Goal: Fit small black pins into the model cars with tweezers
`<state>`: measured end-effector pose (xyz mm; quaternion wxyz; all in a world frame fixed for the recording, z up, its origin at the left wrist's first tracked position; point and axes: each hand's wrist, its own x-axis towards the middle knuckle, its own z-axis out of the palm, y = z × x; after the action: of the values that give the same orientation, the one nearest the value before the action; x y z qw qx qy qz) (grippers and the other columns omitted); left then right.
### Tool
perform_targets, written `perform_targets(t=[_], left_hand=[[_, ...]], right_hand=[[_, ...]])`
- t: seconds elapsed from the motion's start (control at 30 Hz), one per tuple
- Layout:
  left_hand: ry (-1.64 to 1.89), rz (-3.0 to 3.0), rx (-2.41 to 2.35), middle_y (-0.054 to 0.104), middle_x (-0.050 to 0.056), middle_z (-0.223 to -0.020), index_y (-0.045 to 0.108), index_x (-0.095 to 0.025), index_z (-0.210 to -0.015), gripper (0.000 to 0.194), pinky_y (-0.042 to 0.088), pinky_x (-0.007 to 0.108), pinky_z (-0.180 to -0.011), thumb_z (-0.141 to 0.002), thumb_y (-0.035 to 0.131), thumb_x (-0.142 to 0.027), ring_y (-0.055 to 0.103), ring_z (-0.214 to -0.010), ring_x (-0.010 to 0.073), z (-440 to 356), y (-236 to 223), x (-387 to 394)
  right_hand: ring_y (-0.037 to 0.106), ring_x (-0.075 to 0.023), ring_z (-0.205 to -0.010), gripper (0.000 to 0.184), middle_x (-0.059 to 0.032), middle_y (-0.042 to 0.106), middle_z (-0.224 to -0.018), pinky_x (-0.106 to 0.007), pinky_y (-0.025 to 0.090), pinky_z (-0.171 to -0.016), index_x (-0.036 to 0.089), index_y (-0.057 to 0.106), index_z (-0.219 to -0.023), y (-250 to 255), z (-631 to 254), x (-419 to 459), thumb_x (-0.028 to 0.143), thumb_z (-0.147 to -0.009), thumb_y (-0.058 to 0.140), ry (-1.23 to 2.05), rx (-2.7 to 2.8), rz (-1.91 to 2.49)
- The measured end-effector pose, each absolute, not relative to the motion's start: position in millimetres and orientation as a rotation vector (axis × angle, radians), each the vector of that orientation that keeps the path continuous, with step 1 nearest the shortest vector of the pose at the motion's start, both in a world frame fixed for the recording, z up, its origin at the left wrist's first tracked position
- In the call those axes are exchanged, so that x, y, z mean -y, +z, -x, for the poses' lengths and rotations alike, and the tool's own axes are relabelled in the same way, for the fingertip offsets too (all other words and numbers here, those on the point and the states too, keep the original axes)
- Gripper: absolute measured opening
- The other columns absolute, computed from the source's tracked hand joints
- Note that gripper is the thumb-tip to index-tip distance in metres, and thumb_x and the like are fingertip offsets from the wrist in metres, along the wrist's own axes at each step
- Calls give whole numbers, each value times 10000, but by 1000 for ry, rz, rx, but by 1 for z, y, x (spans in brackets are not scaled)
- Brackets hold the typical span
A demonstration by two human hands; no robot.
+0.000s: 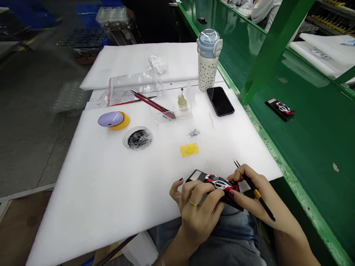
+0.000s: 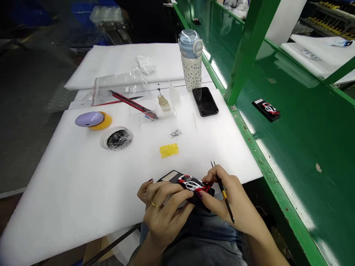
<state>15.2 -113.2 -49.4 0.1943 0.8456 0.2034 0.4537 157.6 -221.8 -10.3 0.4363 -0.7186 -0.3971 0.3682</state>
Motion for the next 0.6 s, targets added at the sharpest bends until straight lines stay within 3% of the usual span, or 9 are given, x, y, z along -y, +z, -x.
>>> perform_targets(t=[0.17, 0.27, 0.37, 0.5, 0.6], left_hand=[[1281, -2425, -449, 643, 44, -954, 686, -211, -938, 74, 395, 429, -1051, -903, 749, -228, 576, -953, 207, -6, -45, 103], [1370, -2476, -429, 642, 88, -1023, 685, -155, -971, 228, 470, 407, -981, -813, 839, -208, 600, -990, 236, 9, -44, 82], [1298, -2415, -423, 666, 74, -956, 682, -116, -1023, 159, 481, 346, -930, -879, 750, -108, 621, -884, 185, 22, -52, 58], [1178, -2487, -358, 673, 97, -976, 683, -102, -1040, 116, 448, 358, -931, -955, 675, -180, 621, -923, 206, 29, -64, 44], [1135, -2524, -283, 662, 102, -1002, 679, -106, -1047, 129, 438, 365, -925, -982, 640, -210, 614, -941, 209, 29, -68, 44]], right_hand=[[657, -194, -918, 188, -48, 721, -1048, -304, 505, -806, 249, 470, -915, -7, -167, 232, 335, -951, 633, 716, 909, 1850], [695, -240, -963, 252, -87, 750, -1092, -345, 510, -815, 256, 465, -888, -20, -204, 265, 385, -893, 681, 181, 707, 2075], [711, -291, -913, 285, -119, 774, -1020, -399, 502, -785, 267, 481, -826, -41, -249, 314, 448, -795, 698, -300, 412, 2346], [696, -295, -776, 355, -140, 790, -1002, -388, 476, -650, 275, 484, -788, -55, -294, 355, 549, -706, 694, -342, 282, 2500], [683, -265, -768, 317, -151, 781, -1037, -372, 462, -661, 268, 490, -822, -41, -328, 337, 517, -768, 679, -420, 426, 2518]])
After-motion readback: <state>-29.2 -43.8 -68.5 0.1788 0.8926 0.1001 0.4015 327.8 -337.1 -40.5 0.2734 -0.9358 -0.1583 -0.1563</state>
